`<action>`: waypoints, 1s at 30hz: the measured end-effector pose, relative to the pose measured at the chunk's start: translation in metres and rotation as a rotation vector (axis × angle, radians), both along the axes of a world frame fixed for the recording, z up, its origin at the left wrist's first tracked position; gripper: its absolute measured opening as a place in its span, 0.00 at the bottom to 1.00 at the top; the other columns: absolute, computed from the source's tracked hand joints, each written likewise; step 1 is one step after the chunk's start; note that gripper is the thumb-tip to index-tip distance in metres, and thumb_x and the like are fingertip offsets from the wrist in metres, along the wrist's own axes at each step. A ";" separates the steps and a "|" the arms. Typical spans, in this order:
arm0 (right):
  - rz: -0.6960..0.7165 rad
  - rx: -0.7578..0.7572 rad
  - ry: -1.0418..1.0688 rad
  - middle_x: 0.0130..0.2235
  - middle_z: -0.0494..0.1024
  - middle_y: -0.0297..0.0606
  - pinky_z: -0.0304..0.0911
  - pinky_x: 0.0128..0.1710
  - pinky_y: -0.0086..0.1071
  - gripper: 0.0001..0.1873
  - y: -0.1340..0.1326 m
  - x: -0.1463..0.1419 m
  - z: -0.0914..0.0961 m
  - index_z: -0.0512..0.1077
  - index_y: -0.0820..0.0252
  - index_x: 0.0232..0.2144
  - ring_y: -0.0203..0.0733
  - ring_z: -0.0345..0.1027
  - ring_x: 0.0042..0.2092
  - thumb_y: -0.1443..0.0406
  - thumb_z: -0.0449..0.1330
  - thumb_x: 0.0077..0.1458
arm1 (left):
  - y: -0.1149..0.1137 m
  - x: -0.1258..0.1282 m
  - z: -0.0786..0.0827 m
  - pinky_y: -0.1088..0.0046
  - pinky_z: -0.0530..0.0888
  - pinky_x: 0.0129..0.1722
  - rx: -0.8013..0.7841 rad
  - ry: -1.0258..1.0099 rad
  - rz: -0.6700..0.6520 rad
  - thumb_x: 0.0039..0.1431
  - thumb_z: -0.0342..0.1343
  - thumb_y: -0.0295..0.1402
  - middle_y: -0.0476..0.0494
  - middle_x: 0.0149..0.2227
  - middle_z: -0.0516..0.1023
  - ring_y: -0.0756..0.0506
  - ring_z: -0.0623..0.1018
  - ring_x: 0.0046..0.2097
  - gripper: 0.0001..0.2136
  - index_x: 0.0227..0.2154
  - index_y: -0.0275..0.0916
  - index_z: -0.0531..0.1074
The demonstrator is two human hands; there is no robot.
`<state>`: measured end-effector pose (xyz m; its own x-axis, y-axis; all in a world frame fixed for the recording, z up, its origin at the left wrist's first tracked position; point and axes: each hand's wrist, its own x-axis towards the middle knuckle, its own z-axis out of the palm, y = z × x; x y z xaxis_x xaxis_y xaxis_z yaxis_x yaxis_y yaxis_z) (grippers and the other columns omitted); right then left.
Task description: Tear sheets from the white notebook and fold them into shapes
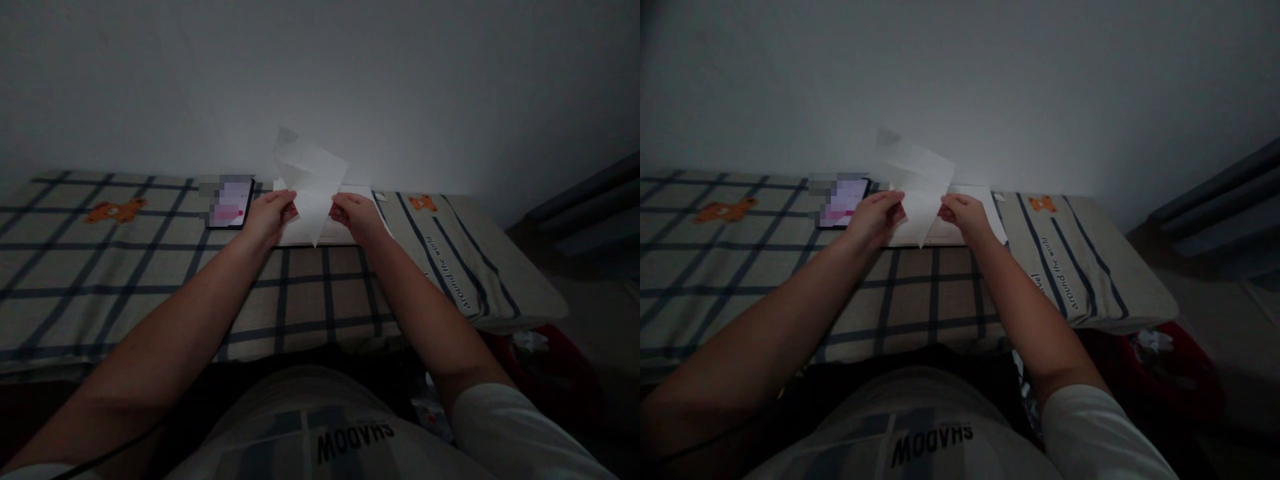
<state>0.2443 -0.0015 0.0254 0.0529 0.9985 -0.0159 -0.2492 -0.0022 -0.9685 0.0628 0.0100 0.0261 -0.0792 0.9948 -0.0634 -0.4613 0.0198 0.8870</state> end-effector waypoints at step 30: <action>-0.071 0.047 -0.111 0.26 0.79 0.31 0.73 0.37 0.31 0.03 0.003 0.000 -0.001 0.75 0.59 0.27 0.33 0.72 0.28 0.69 0.67 0.51 | 0.003 0.000 -0.003 0.76 0.75 0.34 0.037 0.077 0.127 0.54 0.63 0.27 0.51 0.24 0.73 0.53 0.73 0.27 0.07 0.23 0.38 0.74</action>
